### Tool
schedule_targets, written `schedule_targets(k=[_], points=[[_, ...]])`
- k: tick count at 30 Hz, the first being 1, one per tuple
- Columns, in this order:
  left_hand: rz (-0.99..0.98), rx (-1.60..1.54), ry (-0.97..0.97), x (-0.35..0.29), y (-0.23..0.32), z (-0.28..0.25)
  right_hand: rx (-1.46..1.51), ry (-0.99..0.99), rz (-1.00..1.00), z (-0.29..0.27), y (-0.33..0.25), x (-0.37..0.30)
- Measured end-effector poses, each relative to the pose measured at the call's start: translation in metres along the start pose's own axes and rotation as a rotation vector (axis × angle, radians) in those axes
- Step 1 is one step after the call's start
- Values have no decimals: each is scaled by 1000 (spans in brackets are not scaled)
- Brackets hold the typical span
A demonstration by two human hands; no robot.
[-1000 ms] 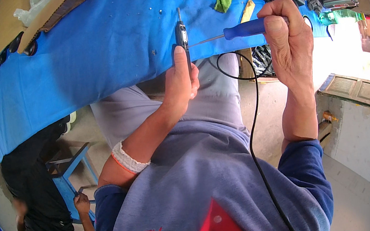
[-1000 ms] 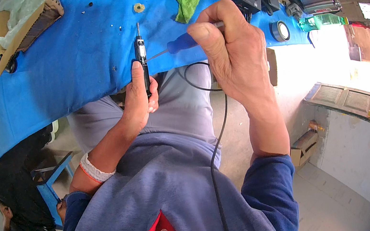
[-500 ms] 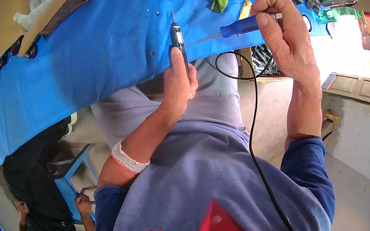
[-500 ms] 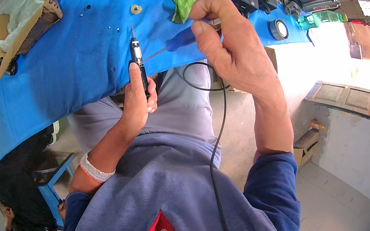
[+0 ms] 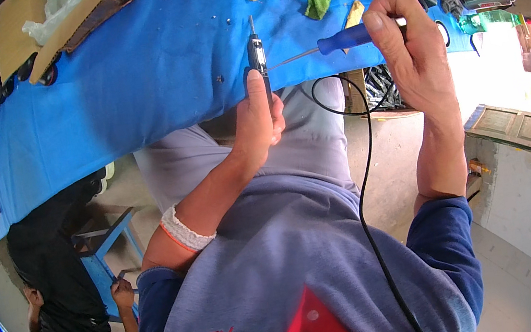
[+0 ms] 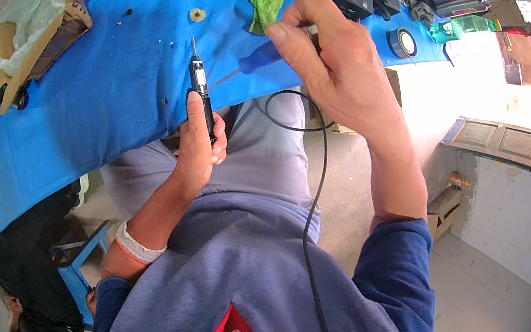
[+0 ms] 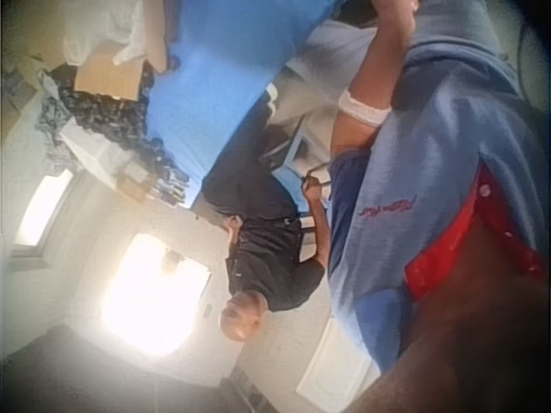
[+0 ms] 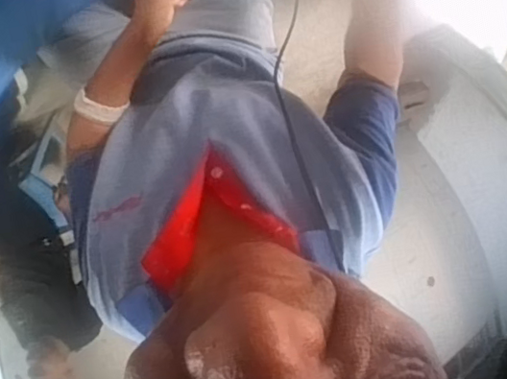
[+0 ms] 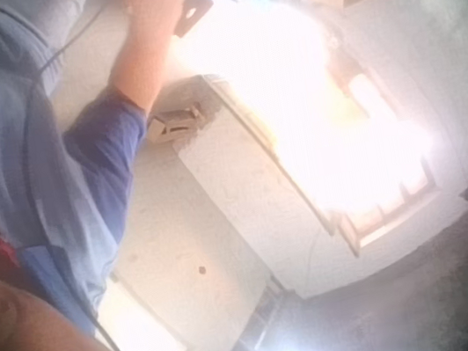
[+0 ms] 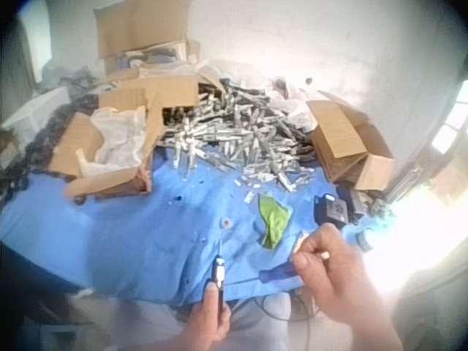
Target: The person assembles electronic components using a soldering iron and a screwdriver. The person uses the soldering iron to join wires to a small circuit board and then uses the screwdriver to secure the components within a plastic casing.
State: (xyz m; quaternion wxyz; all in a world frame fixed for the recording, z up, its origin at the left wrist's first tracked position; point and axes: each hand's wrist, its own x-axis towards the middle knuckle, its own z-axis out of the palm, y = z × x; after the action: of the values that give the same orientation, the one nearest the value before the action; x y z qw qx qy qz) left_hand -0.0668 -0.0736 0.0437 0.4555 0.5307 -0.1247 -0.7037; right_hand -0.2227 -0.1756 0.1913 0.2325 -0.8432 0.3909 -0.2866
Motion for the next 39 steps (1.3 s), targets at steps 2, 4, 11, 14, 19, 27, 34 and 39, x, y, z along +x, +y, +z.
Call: schedule_targets(k=[2, 4, 11, 14, 19, 27, 34, 39], points=[[-2, -5, 1, 0, 0, 1, 72, -38, -19, -4, 3, -1], [-12, -9, 7, -1, 0, 2, 93, -63, -31, -7, 6, -4], [-34, -7, -4, 1, 1, -1, 61, -46, 21, -8, -5, -5], [-26, -15, -20, 1, 0, -1, 39, -27, 94, -4, -3, -3], [-26, -20, 2, -1, 2, 0, 57, -20, 114, -2, -2, 0], [-41, -26, -2, 0, 1, 0, 126, -36, -38, -6, 5, -5], [-53, 0, 2, 2, 2, -2, 13, -49, 215, -6, -7, -4], [-15, -4, -25, -1, 2, 0, 101, -62, 20, -7, 10, -7]])
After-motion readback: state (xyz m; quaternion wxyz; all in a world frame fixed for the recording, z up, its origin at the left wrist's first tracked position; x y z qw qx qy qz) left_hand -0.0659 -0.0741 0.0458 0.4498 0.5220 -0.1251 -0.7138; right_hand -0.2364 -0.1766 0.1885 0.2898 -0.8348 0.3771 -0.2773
